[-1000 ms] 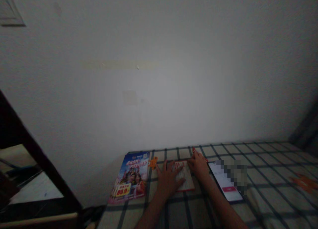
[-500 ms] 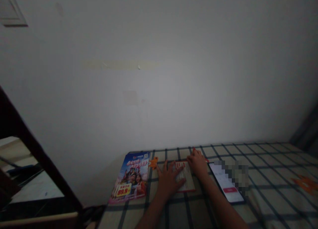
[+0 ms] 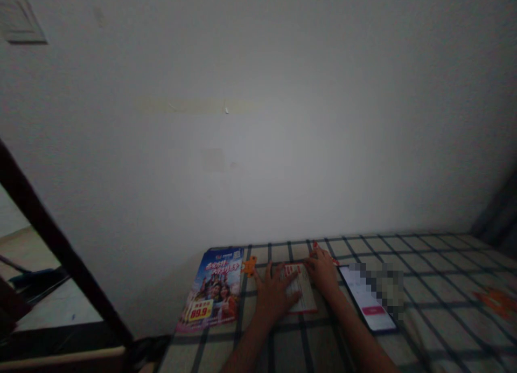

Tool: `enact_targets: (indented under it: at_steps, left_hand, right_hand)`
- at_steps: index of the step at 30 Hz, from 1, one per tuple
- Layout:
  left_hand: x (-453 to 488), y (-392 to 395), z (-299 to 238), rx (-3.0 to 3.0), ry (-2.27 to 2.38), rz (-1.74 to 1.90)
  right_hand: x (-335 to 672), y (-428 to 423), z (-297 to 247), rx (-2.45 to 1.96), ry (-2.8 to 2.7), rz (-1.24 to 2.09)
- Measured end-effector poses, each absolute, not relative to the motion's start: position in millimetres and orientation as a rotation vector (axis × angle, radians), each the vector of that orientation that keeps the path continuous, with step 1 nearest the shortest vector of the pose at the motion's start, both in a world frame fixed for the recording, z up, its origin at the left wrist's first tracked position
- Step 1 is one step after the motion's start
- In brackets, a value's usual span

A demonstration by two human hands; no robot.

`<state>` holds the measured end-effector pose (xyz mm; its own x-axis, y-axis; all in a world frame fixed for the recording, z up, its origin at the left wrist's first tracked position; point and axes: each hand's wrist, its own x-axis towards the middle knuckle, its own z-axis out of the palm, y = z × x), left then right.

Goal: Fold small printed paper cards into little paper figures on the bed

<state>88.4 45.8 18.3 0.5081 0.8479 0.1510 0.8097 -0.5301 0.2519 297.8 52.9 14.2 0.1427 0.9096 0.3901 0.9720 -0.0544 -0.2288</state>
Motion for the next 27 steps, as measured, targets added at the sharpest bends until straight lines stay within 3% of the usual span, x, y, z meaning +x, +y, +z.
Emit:
enact_targets:
  at_steps: [27]
  left_hand:
    - [89.6, 45.6, 18.4, 2.594, 1.454, 0.396]
  right_hand:
    - [295.7, -4.8, 12.6, -1.914, -1.942, -0.086]
